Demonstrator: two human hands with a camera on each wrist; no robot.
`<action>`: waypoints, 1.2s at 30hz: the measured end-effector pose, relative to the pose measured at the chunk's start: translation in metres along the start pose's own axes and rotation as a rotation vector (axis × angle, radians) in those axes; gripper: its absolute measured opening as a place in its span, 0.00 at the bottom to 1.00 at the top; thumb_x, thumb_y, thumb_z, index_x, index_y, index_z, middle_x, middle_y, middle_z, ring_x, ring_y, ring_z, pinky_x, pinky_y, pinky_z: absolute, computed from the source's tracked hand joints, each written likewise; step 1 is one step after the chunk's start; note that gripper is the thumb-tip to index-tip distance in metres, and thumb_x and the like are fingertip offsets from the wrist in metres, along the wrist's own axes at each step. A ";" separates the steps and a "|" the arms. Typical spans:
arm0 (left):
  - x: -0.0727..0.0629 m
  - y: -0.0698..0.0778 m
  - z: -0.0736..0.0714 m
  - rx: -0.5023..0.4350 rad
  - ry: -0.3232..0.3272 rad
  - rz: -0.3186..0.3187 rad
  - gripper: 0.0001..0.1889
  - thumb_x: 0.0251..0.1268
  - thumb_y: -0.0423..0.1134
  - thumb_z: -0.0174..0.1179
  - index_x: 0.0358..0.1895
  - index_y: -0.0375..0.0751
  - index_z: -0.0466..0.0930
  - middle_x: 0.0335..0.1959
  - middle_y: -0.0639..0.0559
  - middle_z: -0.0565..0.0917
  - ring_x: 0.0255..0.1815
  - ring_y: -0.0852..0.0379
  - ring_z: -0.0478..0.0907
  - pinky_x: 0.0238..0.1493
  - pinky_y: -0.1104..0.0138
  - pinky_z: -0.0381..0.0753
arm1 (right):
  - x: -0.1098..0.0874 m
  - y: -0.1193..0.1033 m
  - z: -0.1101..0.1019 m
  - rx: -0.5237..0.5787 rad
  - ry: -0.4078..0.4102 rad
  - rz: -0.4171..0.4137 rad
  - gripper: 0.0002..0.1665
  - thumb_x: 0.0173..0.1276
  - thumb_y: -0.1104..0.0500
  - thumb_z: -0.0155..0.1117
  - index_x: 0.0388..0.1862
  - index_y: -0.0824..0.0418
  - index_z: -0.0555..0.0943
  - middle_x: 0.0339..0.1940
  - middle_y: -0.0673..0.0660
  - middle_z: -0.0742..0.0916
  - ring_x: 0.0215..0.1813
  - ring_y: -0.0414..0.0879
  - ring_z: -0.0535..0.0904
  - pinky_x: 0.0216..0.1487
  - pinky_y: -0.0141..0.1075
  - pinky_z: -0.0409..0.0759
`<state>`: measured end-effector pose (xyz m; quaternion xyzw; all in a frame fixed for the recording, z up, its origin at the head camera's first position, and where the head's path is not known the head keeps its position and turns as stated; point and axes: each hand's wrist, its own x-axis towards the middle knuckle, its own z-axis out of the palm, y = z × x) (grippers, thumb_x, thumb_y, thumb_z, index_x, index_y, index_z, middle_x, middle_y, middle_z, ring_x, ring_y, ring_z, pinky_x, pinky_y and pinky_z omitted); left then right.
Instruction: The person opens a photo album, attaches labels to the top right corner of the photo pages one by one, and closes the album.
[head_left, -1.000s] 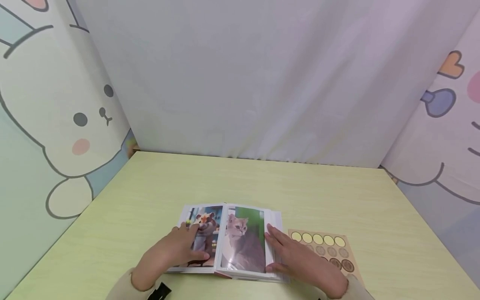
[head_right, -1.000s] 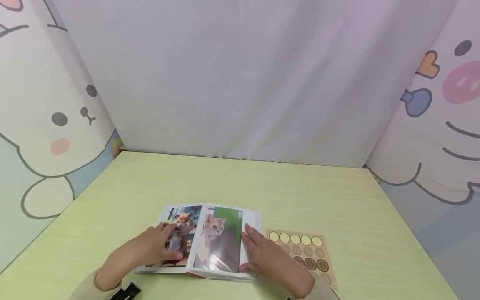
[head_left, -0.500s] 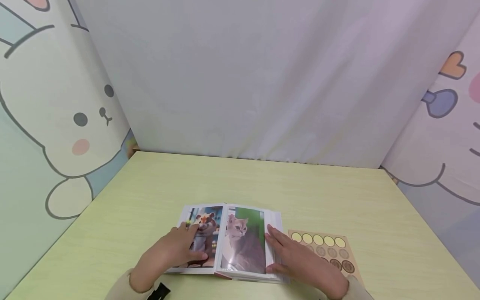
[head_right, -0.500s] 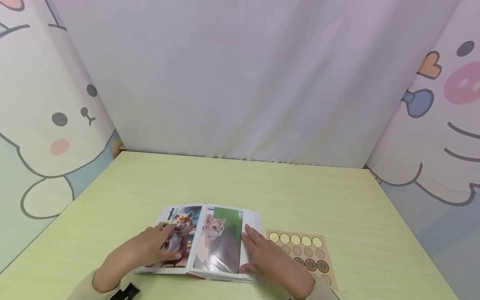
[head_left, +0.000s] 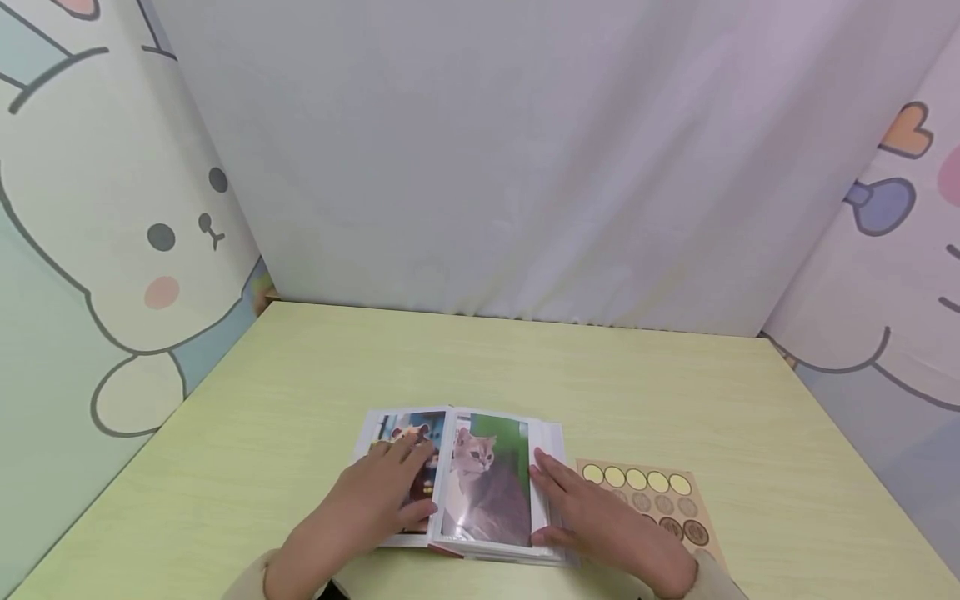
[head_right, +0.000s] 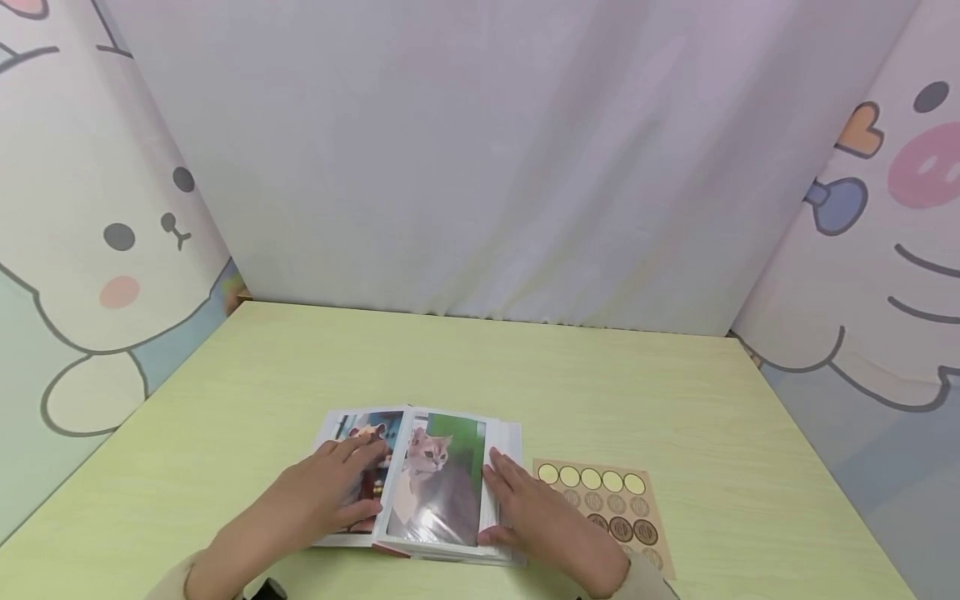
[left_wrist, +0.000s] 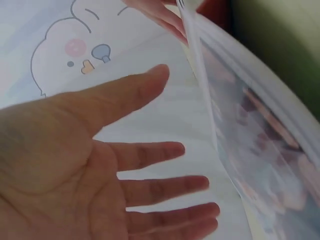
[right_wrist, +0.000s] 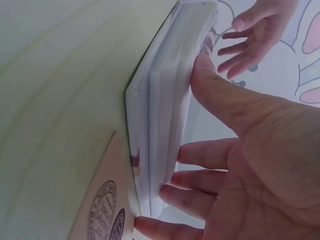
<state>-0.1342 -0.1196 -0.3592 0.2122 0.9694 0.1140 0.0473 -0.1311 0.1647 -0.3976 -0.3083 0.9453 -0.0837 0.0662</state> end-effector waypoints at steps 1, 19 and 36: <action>0.000 0.002 0.000 0.012 -0.001 0.032 0.35 0.55 0.55 0.62 0.64 0.42 0.67 0.64 0.40 0.70 0.61 0.36 0.68 0.54 0.45 0.74 | 0.000 0.000 0.000 0.000 -0.001 0.000 0.51 0.59 0.30 0.47 0.67 0.68 0.63 0.72 0.64 0.63 0.71 0.57 0.61 0.63 0.49 0.68; 0.002 0.030 0.024 0.199 0.010 0.352 0.23 0.56 0.53 0.61 0.56 0.56 0.76 0.57 0.53 0.75 0.54 0.53 0.73 0.46 0.60 0.81 | 0.000 0.002 0.002 -0.031 0.028 -0.014 0.50 0.60 0.30 0.46 0.67 0.67 0.64 0.72 0.63 0.64 0.70 0.55 0.63 0.62 0.47 0.71; 0.004 0.035 0.030 0.260 0.062 0.371 0.16 0.55 0.51 0.62 0.48 0.58 0.80 0.50 0.55 0.78 0.46 0.56 0.73 0.45 0.65 0.80 | 0.000 0.004 -0.001 -0.032 0.051 -0.029 0.49 0.60 0.30 0.45 0.67 0.65 0.65 0.71 0.62 0.65 0.68 0.56 0.67 0.60 0.47 0.73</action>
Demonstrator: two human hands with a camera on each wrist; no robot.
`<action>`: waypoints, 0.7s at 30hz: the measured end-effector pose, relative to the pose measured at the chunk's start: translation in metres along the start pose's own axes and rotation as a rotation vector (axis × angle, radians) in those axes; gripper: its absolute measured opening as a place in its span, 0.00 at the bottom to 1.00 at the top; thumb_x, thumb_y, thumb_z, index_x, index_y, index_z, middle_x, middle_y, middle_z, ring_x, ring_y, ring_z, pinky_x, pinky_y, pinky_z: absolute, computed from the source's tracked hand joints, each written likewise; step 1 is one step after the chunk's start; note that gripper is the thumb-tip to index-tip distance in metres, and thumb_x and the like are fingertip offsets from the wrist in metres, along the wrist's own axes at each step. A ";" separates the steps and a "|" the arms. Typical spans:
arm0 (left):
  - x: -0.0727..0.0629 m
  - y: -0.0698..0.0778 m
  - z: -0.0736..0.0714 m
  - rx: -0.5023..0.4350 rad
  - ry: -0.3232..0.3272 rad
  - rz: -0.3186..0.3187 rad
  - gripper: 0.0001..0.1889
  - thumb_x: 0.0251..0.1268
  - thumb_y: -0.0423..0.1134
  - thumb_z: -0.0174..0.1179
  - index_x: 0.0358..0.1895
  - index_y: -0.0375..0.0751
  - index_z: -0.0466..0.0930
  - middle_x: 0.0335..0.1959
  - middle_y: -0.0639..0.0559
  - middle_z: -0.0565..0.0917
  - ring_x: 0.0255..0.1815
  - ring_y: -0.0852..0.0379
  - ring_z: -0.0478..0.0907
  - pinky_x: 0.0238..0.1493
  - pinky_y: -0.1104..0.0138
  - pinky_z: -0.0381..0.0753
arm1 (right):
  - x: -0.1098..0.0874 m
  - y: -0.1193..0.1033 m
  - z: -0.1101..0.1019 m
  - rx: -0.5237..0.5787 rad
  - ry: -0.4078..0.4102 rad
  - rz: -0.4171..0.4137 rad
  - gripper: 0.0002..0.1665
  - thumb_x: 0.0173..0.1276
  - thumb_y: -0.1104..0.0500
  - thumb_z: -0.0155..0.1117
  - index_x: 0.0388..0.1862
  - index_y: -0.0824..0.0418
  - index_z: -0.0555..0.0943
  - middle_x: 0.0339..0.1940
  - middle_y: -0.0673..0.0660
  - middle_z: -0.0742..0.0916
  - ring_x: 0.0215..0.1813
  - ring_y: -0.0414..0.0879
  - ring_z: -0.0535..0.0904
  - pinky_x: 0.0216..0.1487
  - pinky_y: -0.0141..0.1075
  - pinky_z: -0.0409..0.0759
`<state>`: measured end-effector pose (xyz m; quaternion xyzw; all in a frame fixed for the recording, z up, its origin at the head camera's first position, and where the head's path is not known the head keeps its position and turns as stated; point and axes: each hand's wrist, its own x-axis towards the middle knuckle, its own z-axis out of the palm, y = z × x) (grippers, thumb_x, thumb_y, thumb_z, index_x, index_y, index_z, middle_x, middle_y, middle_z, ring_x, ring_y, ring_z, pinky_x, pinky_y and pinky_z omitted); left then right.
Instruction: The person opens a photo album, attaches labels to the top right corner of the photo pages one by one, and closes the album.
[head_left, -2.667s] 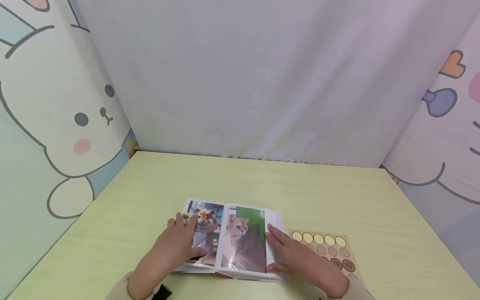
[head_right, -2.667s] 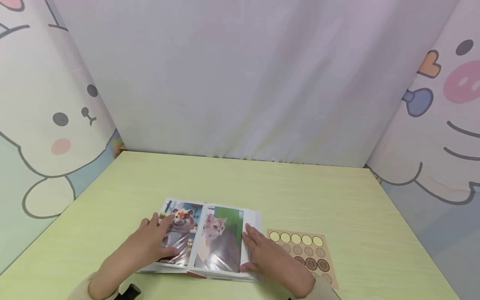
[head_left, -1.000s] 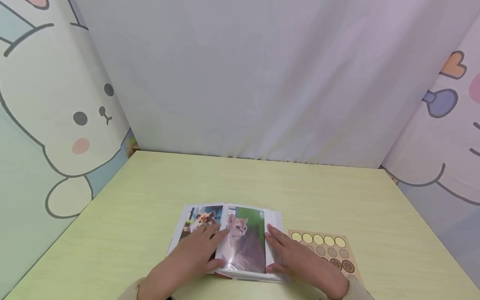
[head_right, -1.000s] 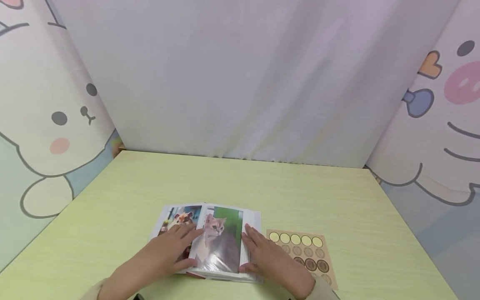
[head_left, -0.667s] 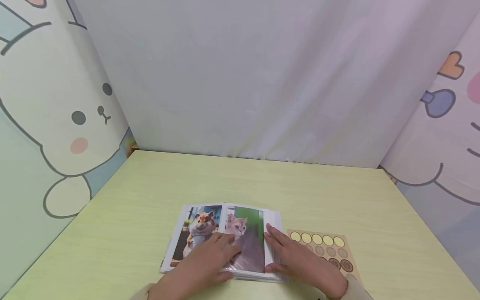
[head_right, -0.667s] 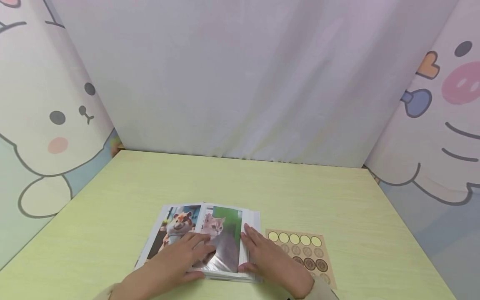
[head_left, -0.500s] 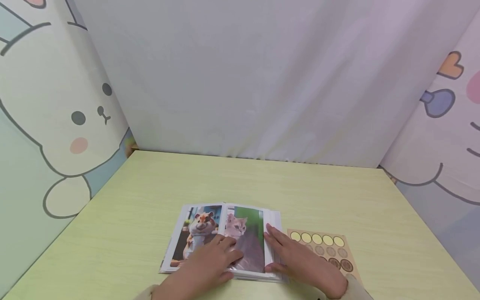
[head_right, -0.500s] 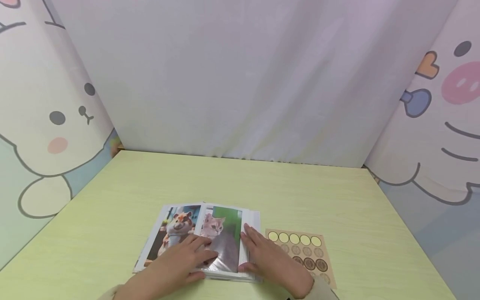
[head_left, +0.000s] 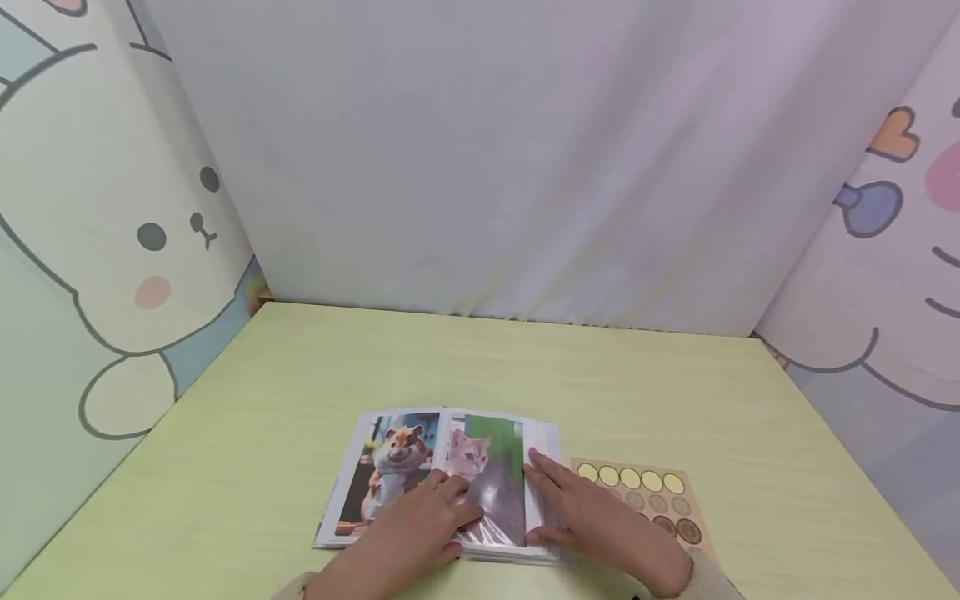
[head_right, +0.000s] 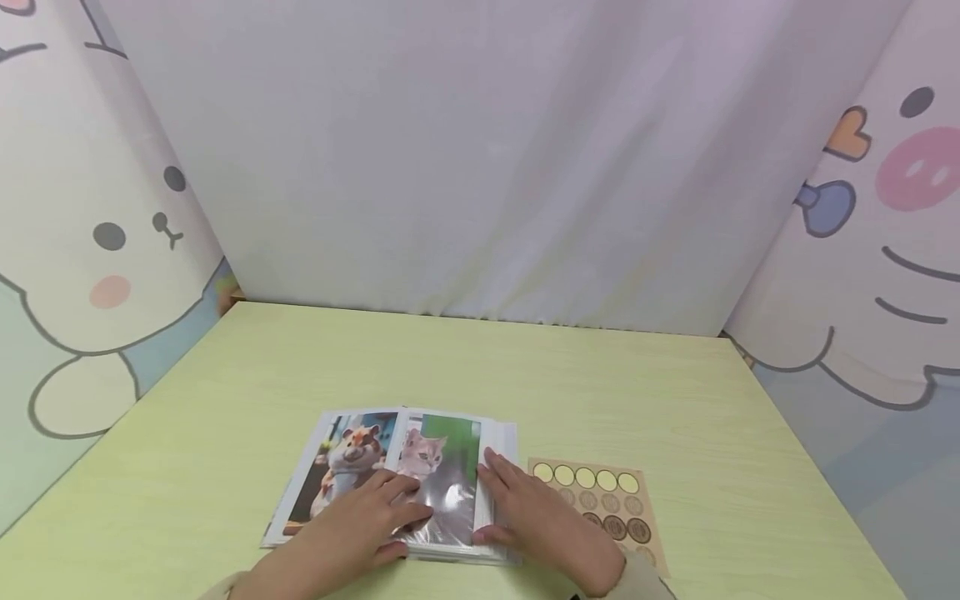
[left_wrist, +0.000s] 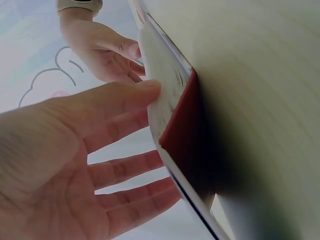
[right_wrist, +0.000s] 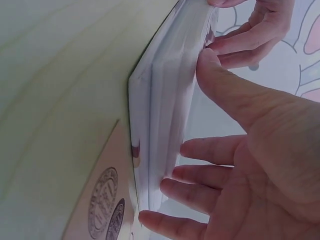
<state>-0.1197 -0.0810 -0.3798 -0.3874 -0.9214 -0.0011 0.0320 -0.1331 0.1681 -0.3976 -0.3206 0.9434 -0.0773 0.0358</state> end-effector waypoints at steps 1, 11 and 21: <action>0.000 0.000 0.000 0.003 0.001 0.002 0.16 0.55 0.51 0.62 0.48 0.58 0.80 0.49 0.55 0.78 0.46 0.56 0.73 0.45 0.65 0.79 | 0.000 0.000 -0.001 0.019 -0.007 0.011 0.49 0.60 0.30 0.47 0.68 0.65 0.64 0.71 0.62 0.65 0.67 0.56 0.67 0.60 0.47 0.73; 0.001 0.000 0.001 0.003 0.034 0.011 0.18 0.52 0.48 0.63 0.49 0.56 0.81 0.50 0.52 0.79 0.46 0.54 0.74 0.45 0.65 0.80 | -0.012 0.016 -0.027 0.122 0.051 0.119 0.36 0.59 0.49 0.65 0.64 0.62 0.69 0.65 0.60 0.73 0.62 0.57 0.72 0.55 0.49 0.75; 0.001 0.002 0.002 0.010 0.029 0.002 0.19 0.53 0.49 0.63 0.50 0.56 0.80 0.52 0.52 0.78 0.48 0.54 0.74 0.48 0.65 0.80 | -0.036 0.038 -0.015 0.056 0.068 0.106 0.23 0.55 0.60 0.69 0.51 0.61 0.77 0.54 0.58 0.79 0.52 0.51 0.76 0.47 0.41 0.79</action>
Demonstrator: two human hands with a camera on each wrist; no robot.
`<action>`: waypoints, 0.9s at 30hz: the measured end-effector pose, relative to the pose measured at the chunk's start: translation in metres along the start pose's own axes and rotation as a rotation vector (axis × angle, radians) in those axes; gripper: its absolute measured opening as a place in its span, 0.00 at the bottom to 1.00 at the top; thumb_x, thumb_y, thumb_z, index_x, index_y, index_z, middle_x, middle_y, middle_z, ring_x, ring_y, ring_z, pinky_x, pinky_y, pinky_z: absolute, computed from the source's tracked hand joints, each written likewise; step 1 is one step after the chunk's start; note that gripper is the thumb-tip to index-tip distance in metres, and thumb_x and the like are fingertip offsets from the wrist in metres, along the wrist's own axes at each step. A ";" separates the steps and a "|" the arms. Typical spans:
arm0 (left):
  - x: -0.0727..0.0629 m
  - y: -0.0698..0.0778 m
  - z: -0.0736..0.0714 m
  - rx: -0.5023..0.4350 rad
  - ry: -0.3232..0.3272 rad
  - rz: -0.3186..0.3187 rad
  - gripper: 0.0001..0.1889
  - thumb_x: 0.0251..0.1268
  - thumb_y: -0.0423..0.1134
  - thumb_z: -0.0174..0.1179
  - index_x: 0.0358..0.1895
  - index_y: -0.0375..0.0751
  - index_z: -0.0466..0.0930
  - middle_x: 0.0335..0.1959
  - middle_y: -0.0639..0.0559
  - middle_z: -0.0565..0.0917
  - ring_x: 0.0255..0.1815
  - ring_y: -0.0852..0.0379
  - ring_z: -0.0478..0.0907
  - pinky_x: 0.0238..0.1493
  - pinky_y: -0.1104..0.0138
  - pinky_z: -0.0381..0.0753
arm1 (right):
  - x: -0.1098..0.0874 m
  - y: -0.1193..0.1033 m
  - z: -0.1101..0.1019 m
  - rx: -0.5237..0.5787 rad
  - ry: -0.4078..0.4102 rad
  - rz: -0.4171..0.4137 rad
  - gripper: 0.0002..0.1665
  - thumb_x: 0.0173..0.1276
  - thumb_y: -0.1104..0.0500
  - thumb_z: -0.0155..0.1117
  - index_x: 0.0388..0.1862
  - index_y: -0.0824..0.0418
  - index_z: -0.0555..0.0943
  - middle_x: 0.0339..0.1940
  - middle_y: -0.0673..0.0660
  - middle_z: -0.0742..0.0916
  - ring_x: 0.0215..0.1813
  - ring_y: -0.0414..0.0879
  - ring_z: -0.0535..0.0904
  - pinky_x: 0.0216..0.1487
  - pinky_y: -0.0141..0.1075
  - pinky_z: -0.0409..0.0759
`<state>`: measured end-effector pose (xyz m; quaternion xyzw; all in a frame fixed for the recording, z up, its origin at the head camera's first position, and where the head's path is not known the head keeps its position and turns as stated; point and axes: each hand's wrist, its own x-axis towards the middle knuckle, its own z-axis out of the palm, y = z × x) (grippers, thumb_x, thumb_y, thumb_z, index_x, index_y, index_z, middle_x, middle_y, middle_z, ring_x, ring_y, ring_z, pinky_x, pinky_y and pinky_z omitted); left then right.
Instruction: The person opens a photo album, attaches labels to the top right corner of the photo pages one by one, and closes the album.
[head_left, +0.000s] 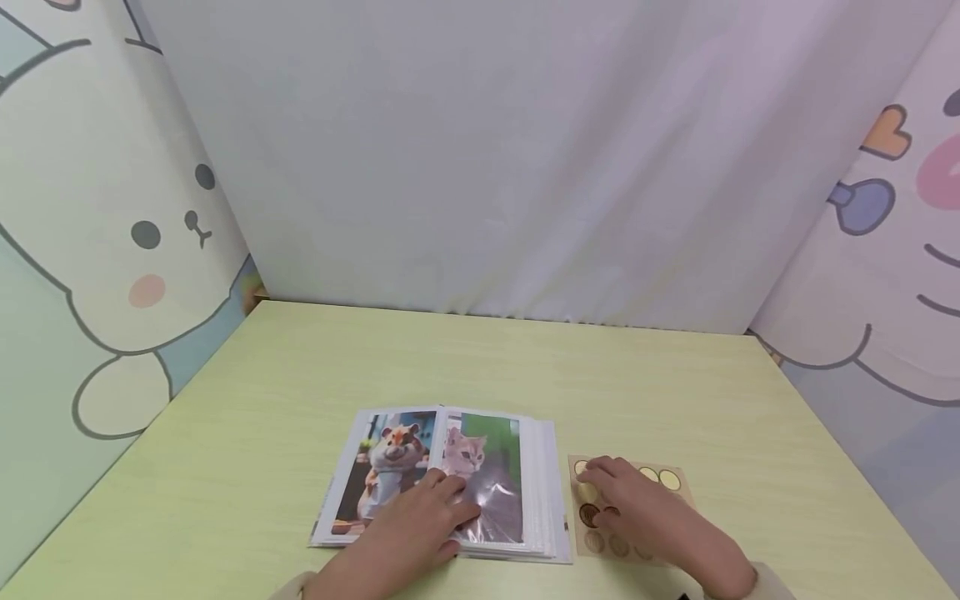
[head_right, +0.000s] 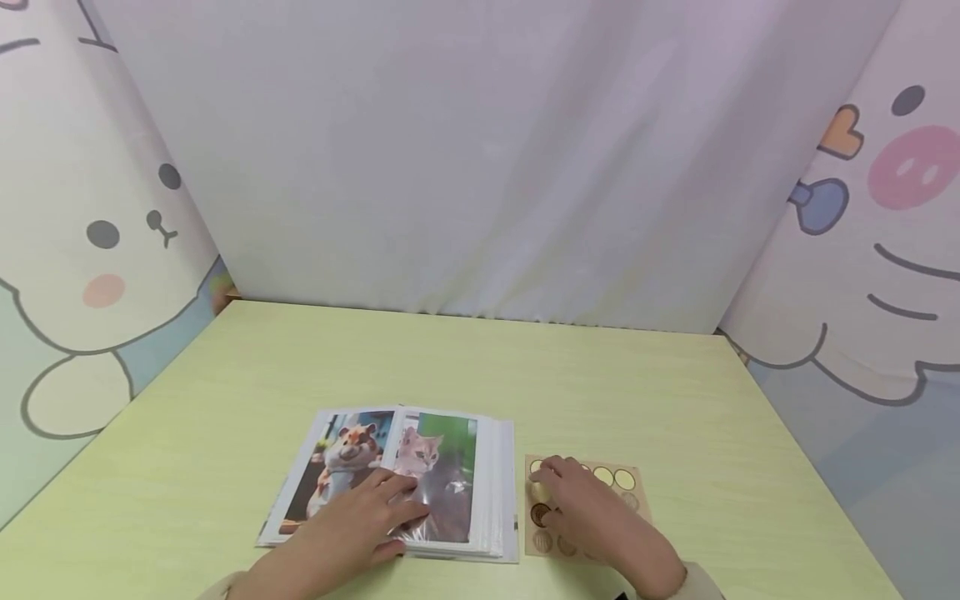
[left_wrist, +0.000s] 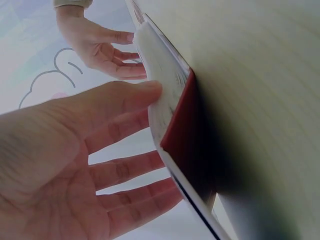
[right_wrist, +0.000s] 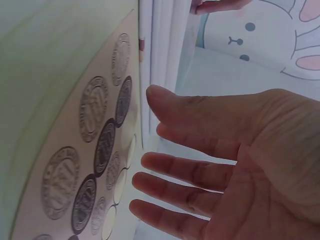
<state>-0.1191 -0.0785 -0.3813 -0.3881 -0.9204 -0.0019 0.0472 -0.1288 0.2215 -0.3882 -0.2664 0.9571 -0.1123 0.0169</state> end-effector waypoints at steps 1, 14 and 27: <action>0.000 0.000 0.000 0.002 0.001 0.002 0.19 0.53 0.49 0.63 0.50 0.56 0.80 0.52 0.52 0.78 0.48 0.54 0.74 0.48 0.65 0.80 | -0.002 0.002 0.002 -0.004 0.011 -0.008 0.23 0.54 0.60 0.69 0.50 0.61 0.77 0.53 0.57 0.78 0.50 0.50 0.76 0.45 0.39 0.79; 0.000 -0.001 0.002 0.005 -0.007 0.014 0.19 0.52 0.49 0.63 0.50 0.57 0.80 0.50 0.53 0.78 0.48 0.54 0.74 0.48 0.65 0.79 | -0.007 0.024 0.009 -0.060 0.064 0.042 0.21 0.51 0.66 0.69 0.46 0.62 0.77 0.48 0.55 0.78 0.46 0.49 0.73 0.42 0.40 0.78; 0.001 -0.001 0.000 0.008 -0.009 0.015 0.19 0.53 0.48 0.63 0.51 0.56 0.80 0.51 0.52 0.78 0.48 0.54 0.74 0.50 0.65 0.78 | -0.004 0.030 0.011 -0.072 0.078 0.047 0.30 0.49 0.60 0.73 0.52 0.63 0.75 0.47 0.54 0.77 0.47 0.50 0.71 0.39 0.42 0.75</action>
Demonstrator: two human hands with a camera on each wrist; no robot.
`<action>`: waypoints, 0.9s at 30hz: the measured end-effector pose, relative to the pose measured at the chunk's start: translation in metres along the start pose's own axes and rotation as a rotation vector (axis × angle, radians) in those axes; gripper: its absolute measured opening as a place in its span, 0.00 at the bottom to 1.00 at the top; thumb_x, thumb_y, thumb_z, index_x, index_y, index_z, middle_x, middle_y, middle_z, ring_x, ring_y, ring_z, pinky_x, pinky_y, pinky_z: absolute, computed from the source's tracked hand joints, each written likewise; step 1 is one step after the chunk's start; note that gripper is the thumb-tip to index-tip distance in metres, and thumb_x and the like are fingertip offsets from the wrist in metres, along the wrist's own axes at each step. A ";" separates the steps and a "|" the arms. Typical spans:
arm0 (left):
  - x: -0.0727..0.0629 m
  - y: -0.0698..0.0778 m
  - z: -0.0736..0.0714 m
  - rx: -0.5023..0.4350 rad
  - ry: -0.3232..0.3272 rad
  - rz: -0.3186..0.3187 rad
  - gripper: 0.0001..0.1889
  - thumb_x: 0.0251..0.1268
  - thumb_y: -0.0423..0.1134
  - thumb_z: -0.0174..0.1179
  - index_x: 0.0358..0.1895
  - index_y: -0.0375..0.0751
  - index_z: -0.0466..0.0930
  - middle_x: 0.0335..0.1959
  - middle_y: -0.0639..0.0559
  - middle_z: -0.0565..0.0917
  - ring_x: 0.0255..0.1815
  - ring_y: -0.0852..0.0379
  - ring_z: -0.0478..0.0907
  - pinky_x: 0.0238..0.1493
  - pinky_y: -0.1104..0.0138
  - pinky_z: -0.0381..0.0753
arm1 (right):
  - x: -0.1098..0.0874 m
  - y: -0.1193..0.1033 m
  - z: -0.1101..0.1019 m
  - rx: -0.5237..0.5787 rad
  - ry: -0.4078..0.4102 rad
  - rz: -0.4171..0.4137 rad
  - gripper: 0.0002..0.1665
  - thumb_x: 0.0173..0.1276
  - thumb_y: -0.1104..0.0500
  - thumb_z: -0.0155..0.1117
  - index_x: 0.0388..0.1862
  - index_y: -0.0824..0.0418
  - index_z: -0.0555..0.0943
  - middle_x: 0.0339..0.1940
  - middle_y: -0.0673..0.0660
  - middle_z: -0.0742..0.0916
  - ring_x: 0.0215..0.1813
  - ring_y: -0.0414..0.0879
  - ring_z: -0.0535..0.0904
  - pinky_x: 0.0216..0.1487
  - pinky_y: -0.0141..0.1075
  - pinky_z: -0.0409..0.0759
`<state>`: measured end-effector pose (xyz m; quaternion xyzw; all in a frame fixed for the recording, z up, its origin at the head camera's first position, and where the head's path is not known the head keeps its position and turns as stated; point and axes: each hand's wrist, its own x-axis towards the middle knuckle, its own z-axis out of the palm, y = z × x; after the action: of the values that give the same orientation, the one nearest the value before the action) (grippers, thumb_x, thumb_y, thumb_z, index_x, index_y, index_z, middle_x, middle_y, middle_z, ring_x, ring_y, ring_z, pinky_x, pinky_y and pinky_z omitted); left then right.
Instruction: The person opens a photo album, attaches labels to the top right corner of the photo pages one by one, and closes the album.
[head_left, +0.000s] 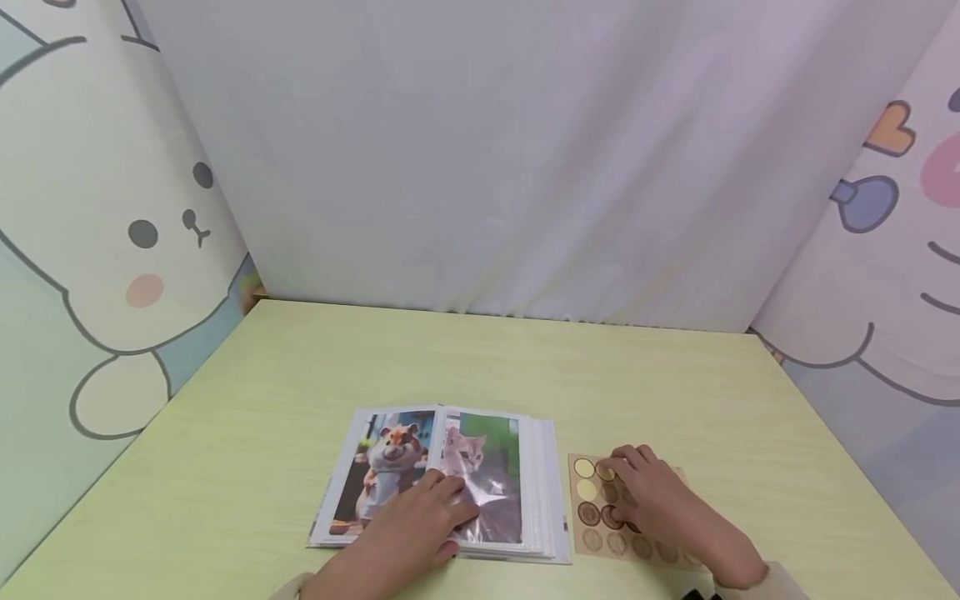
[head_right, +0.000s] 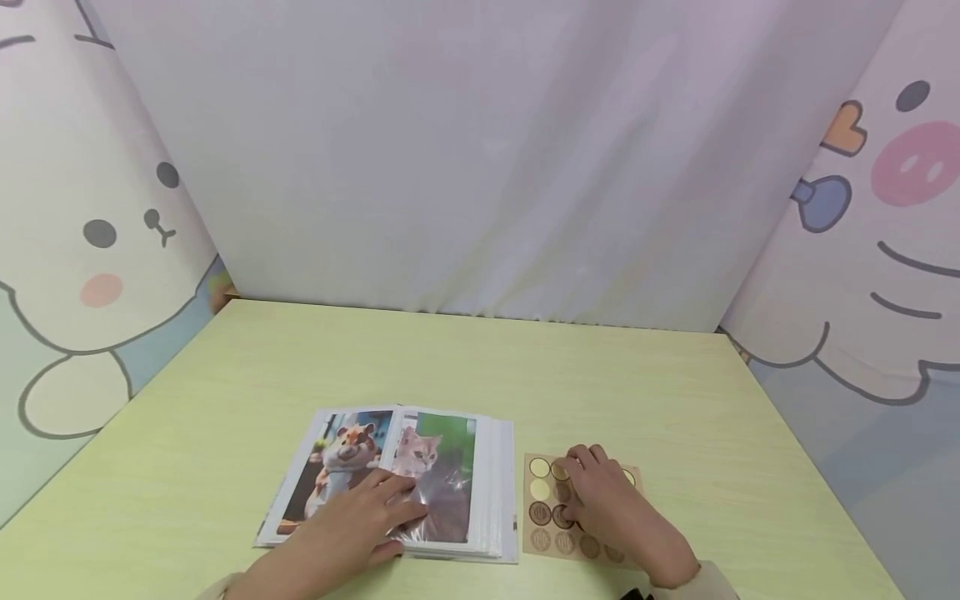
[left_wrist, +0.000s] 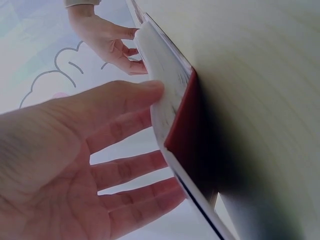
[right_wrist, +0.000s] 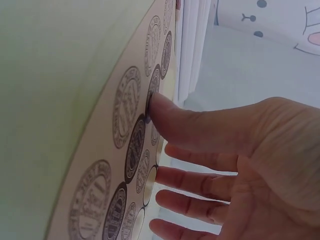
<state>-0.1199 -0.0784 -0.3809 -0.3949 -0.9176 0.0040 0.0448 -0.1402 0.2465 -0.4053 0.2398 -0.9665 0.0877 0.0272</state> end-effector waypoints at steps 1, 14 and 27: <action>0.000 0.000 0.000 -0.001 -0.002 -0.001 0.19 0.53 0.48 0.63 0.51 0.56 0.80 0.51 0.52 0.78 0.48 0.54 0.74 0.50 0.65 0.78 | 0.000 0.000 0.000 -0.014 0.006 -0.004 0.30 0.48 0.60 0.73 0.51 0.63 0.76 0.47 0.54 0.78 0.47 0.50 0.72 0.39 0.43 0.75; -0.001 0.000 0.000 -0.014 0.009 0.000 0.18 0.53 0.47 0.63 0.50 0.55 0.81 0.51 0.52 0.78 0.47 0.54 0.74 0.48 0.66 0.79 | 0.000 -0.001 0.003 -0.029 0.029 -0.026 0.23 0.49 0.65 0.71 0.46 0.61 0.77 0.39 0.49 0.79 0.40 0.45 0.76 0.45 0.45 0.76; -0.002 0.001 -0.002 -0.019 -0.001 -0.013 0.18 0.54 0.48 0.62 0.51 0.55 0.80 0.52 0.52 0.78 0.49 0.53 0.74 0.50 0.63 0.79 | -0.002 -0.008 0.002 0.007 0.024 0.045 0.19 0.49 0.63 0.72 0.41 0.58 0.77 0.36 0.49 0.81 0.44 0.50 0.80 0.56 0.59 0.70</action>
<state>-0.1179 -0.0790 -0.3796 -0.3891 -0.9203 -0.0048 0.0406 -0.1352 0.2401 -0.4061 0.2172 -0.9709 0.0943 0.0359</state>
